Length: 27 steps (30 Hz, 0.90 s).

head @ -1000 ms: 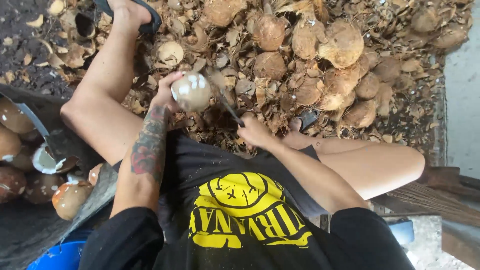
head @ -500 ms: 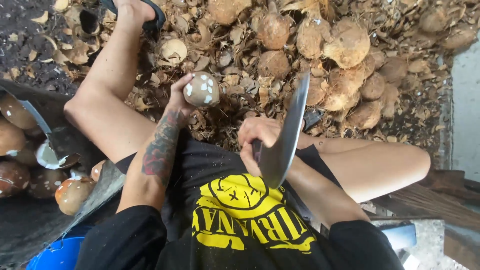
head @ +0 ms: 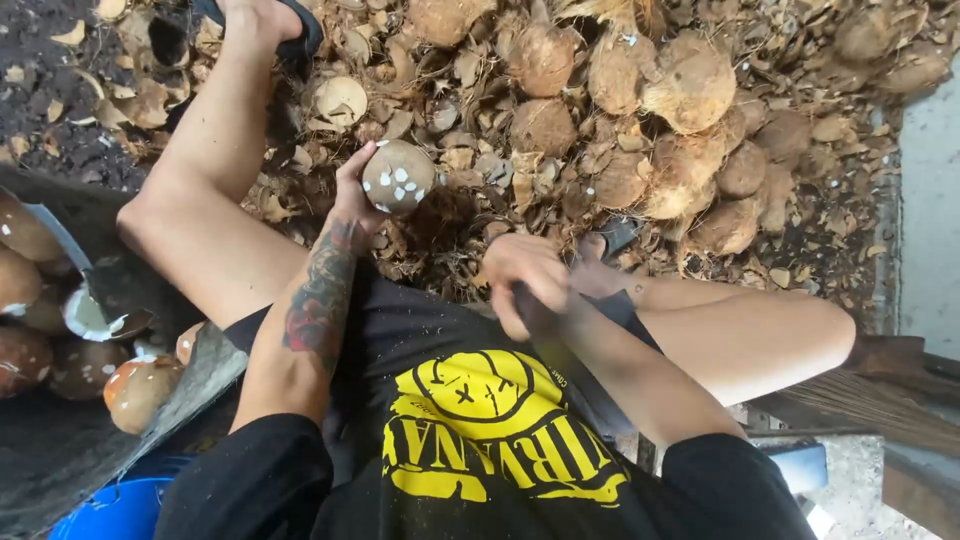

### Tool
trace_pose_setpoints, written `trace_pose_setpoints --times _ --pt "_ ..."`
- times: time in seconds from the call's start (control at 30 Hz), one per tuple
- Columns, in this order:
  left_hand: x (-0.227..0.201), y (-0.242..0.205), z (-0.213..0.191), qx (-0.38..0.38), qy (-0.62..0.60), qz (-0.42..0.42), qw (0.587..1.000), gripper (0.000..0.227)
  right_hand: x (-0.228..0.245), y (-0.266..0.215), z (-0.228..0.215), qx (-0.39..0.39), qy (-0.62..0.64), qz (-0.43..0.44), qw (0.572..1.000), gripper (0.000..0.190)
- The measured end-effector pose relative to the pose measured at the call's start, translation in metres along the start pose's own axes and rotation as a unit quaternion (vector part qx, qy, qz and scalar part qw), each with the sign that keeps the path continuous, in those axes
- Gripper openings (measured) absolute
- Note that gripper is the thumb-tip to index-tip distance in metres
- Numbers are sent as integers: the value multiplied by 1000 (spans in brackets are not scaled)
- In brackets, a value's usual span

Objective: The person is sitting on the floor, picking up coconuts from a pile of husks, using a machete to crack or shave them, and then placing the processed coconuts into containers.

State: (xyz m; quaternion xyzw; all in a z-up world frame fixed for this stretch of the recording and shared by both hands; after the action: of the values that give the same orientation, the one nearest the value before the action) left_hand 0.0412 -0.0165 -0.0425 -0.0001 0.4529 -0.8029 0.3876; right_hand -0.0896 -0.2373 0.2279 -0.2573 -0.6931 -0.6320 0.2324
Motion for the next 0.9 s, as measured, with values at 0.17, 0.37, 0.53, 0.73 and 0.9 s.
trace_pose_setpoints --times 0.17,0.37,0.53,0.73,0.9 --pt "-3 19 -15 73 -14 6 997 64 -121 -176 3 104 -37 745 658 22" --pt "-16 13 -9 38 -21 22 999 68 -41 -13 8 134 -137 288 938 10" --pt "-2 26 -19 -7 -32 6 999 65 -77 -66 9 151 -117 177 965 43" --pt "-11 -16 47 55 -107 17 993 81 -144 -147 13 231 -192 573 763 13" --pt "15 -9 27 103 -64 0 993 84 -101 -82 2 175 -243 445 844 22"
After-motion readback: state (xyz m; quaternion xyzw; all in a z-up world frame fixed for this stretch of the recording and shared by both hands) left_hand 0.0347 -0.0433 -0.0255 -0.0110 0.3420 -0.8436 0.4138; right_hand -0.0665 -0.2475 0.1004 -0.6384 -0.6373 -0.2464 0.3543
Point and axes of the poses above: each hand's wrist, its own y-axis towards the middle knuckle, its own z-axis out of the palm, x = y × z, the point moved 6 cm from there along y, towards the middle knuckle, and after that the axes turned 2 degrees about -z, right-handed, at the moved point
